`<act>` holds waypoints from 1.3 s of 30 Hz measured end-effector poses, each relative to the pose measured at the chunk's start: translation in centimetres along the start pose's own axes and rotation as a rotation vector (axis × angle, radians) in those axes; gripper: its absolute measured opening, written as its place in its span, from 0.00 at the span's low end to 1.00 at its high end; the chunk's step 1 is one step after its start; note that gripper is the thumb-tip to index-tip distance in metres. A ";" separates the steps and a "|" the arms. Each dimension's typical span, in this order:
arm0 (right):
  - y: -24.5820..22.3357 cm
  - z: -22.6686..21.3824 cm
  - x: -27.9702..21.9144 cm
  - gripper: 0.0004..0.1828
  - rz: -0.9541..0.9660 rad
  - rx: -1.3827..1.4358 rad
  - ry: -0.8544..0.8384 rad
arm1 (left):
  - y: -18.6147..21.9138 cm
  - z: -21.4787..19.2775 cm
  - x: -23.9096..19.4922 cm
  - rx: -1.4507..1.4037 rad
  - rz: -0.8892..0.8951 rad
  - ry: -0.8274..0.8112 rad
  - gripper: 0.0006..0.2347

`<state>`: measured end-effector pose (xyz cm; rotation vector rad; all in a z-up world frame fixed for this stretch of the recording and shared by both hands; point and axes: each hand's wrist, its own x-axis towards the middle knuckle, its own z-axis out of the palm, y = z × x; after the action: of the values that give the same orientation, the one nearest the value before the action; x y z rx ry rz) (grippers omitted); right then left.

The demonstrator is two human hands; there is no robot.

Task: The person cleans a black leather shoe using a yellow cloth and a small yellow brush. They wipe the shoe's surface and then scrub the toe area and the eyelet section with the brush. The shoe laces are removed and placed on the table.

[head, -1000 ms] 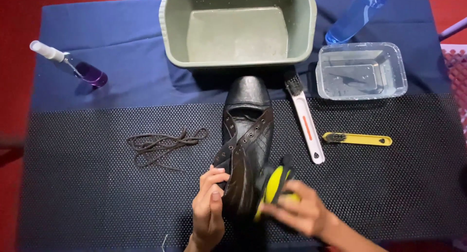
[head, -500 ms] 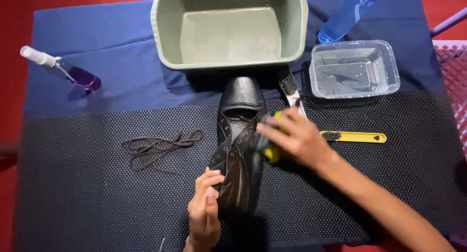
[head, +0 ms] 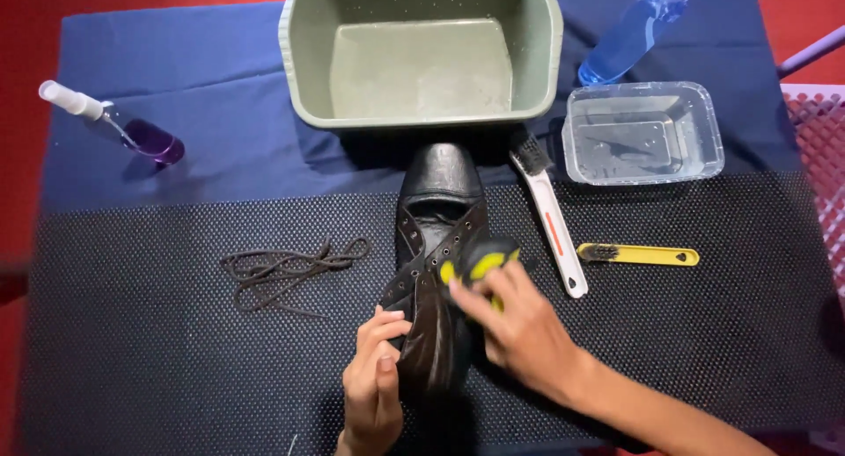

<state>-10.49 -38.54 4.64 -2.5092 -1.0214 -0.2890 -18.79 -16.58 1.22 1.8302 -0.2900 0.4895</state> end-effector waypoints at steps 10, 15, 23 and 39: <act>4.7 0.2 3.7 0.36 0.052 -0.184 0.157 | 0.1 0.0 -0.3 -0.020 -0.015 -0.007 0.18; -0.7 0.0 3.4 0.22 -0.090 -0.198 0.146 | 0.3 -0.3 0.1 -0.017 0.000 -0.026 0.18; -1.2 -5.2 2.0 0.21 -0.097 0.119 0.079 | 0.6 0.0 0.6 -0.045 0.012 0.008 0.21; 2.6 -8.3 -6.9 0.33 0.262 0.044 -0.066 | 5.0 0.0 1.5 0.190 -0.161 0.085 0.22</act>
<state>-13.85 -48.16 8.98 -2.5889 -0.7027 -0.1044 -19.66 -18.05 6.12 1.9916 -0.0377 0.4942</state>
